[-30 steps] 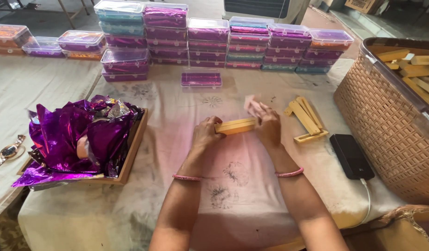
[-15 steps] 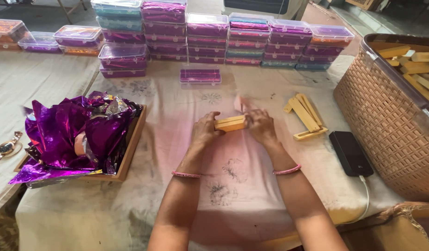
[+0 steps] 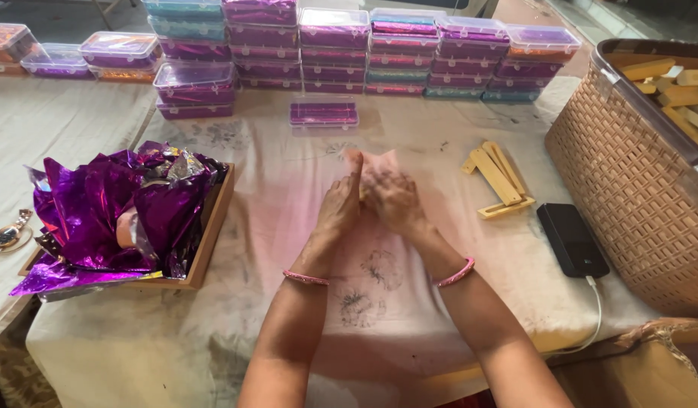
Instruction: Wrapping small rectangular wooden bars with foil and pink paper.
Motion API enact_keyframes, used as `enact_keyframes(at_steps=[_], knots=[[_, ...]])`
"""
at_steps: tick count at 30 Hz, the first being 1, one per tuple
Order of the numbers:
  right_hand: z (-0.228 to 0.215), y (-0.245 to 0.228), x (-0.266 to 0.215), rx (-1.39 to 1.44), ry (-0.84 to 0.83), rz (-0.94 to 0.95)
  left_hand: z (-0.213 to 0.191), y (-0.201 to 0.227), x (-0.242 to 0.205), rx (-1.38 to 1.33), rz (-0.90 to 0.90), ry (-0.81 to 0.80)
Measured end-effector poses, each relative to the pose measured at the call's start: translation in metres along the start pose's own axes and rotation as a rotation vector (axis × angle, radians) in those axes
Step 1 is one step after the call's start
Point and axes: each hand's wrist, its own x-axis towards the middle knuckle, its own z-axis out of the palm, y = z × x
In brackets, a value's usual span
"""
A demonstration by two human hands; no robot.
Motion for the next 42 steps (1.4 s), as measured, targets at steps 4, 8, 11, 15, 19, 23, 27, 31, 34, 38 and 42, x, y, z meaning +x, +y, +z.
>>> enact_keyframes(at_steps=[4, 8, 11, 15, 19, 23, 27, 31, 34, 38, 42], knots=[[-0.004, 0.031, -0.011, 0.008, -0.091, 0.224, -0.039, 0.031, 0.001, -0.018, -0.067, -0.112], [0.014, 0.055, -0.025, 0.064, -0.139, 0.425, -0.038, 0.041, -0.001, 0.189, 0.019, -0.123], [0.014, 0.053, -0.023, 0.121, -0.137, 0.466, -0.036, 0.042, -0.004, 0.234, 0.079, -0.105], [0.023, 0.070, -0.024, 0.452, -0.153, 0.753, -0.036, 0.039, -0.006, 0.150, 0.125, -0.095], [0.031, 0.084, -0.031, 1.028, 0.194, 0.953, -0.015, 0.031, 0.002, -0.002, 0.090, -0.040], [-0.037, 0.023, 0.003, 0.848, 0.469, 0.421, 0.003, 0.020, 0.014, -0.641, -0.099, 0.100], [-0.019, -0.009, -0.002, 0.358, 0.169, -0.132, -0.020, 0.024, 0.012, -1.513, -0.531, -0.008], [-0.050, -0.027, 0.018, 0.296, 0.045, -0.296, 0.007, 0.013, 0.007, -1.700, -0.601, -0.112], [-0.049, 0.007, 0.010, 0.101, 0.143, -0.068, 0.010, 0.025, 0.005, -1.597, -0.467, -0.249], [-0.013, 0.078, -0.030, 0.229, 0.270, 0.373, -0.019, 0.048, 0.005, -1.319, -0.380, -0.436], [-0.029, 0.077, -0.022, 0.431, 0.505, 0.535, 0.002, 0.025, 0.009, -1.330, -0.410, -0.394]])
